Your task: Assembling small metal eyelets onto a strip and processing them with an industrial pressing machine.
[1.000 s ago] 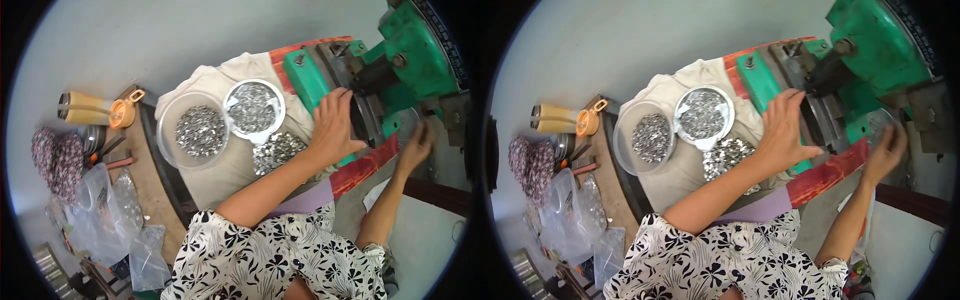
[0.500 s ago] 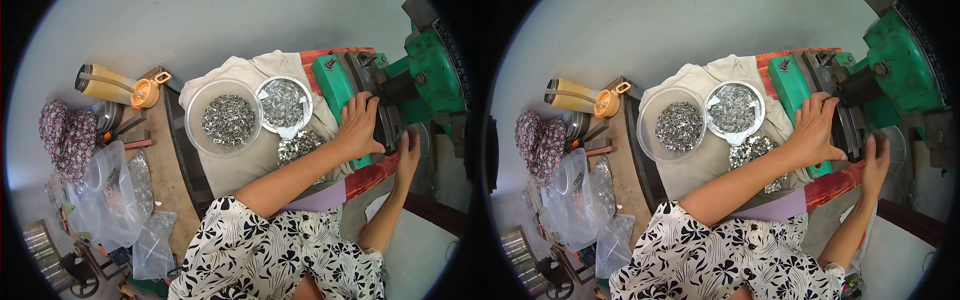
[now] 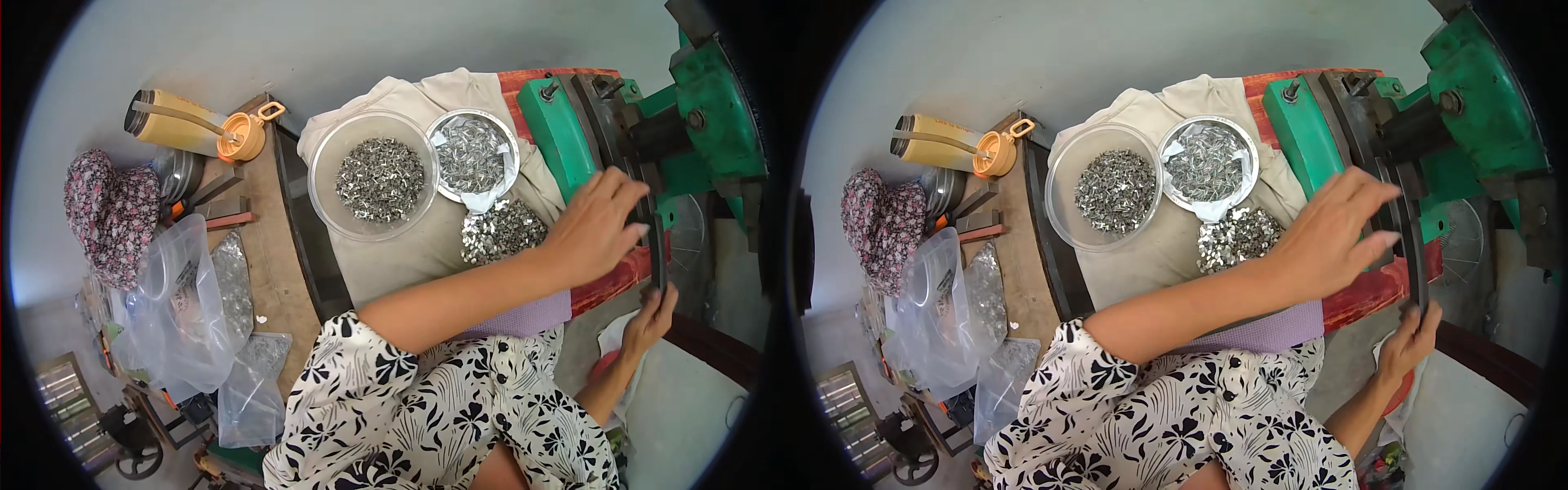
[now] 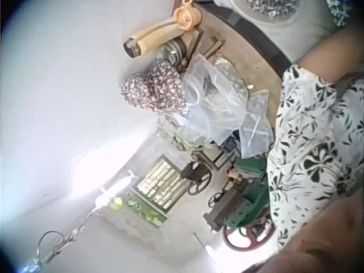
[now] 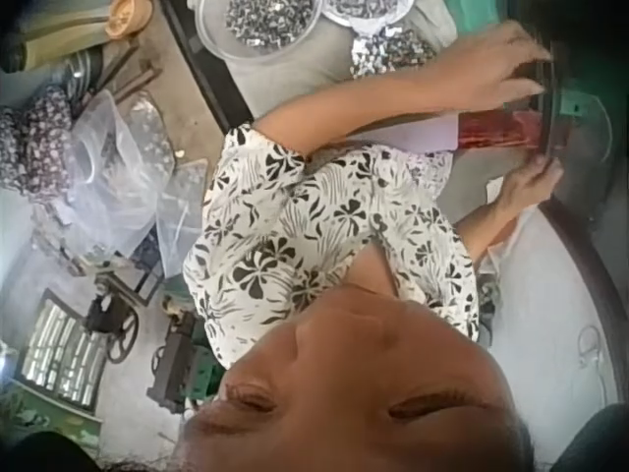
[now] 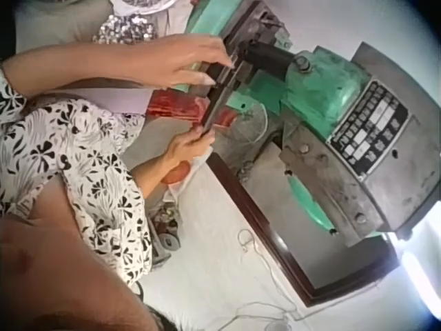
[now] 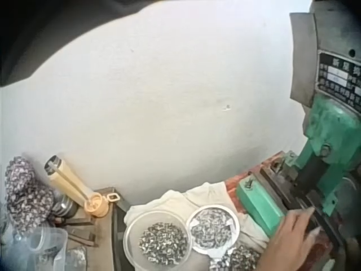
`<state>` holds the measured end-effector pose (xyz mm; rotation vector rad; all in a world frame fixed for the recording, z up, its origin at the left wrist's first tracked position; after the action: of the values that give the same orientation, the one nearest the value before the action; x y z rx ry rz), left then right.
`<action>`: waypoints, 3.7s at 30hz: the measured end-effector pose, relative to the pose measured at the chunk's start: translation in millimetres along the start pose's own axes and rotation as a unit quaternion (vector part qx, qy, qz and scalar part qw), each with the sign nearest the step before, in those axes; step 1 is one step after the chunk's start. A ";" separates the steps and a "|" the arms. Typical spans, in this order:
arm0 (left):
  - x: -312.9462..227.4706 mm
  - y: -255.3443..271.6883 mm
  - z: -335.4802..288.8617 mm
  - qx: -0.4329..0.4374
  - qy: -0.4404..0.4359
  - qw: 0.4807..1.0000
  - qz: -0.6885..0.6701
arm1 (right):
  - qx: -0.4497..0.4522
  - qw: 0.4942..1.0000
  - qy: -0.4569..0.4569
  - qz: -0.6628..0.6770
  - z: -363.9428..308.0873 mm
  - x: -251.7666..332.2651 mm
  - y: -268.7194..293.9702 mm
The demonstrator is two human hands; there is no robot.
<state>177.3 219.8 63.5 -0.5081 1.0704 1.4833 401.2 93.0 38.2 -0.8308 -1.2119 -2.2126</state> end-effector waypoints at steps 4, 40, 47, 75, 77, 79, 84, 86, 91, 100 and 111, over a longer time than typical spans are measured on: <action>-16.3 18.8 -4.9 0.168 0.055 0.982 -0.067 | 0.057 0.992 0.107 0.023 -10.9 31.4 6.7; -12.6 137.9 -149.1 0.324 0.357 0.870 -0.107 | 0.216 0.859 -0.335 0.321 -20.8 -6.9 -56.0; -3.7 100.8 -191.8 0.327 0.407 0.853 0.022 | 0.121 0.915 -0.328 0.202 -22.8 -21.4 -73.0; -9.1 118.1 -197.0 0.159 0.254 0.911 0.284 | 0.466 0.875 0.112 0.065 -57.1 138.1 -164.0; -8.3 117.3 -194.0 0.148 0.272 0.910 0.274 | 0.460 0.877 0.125 0.064 -55.3 138.2 -161.4; -7.6 115.0 -188.7 0.134 0.255 0.915 0.283 | 0.463 0.875 0.116 0.078 -55.0 132.5 -159.7; -0.9 100.7 -182.3 0.172 0.229 0.911 0.295 | 0.455 0.879 0.107 0.090 -57.4 129.0 -155.7; -0.1 98.5 -181.8 0.188 0.228 0.907 0.300 | 0.447 0.884 0.113 0.072 -60.1 128.8 -156.5; 3.3 98.7 -180.9 0.195 0.243 0.906 0.287 | 0.450 0.883 0.124 0.050 -57.2 132.4 -155.5; 7.8 94.5 -174.9 0.200 0.231 0.909 0.284 | 0.482 0.865 0.136 0.022 -51.7 127.5 -152.0; 4.0 91.8 -169.5 0.209 0.222 0.908 0.286 | 0.406 0.902 0.100 0.111 -28.3 121.9 -137.5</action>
<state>46.5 89.4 8.3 -0.2283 1.9745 1.5982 217.5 121.7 33.6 -0.3533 -1.6382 -1.3534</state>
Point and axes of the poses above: each hand's wrist, its own z-axis towards the middle knuckle, its own y-axis out of the back of the hand, x = y × z, the point moved 4 cm from there along z, towards the middle knuckle, and after that the axes turned 14 degrees about z, right-handed, at the moved point
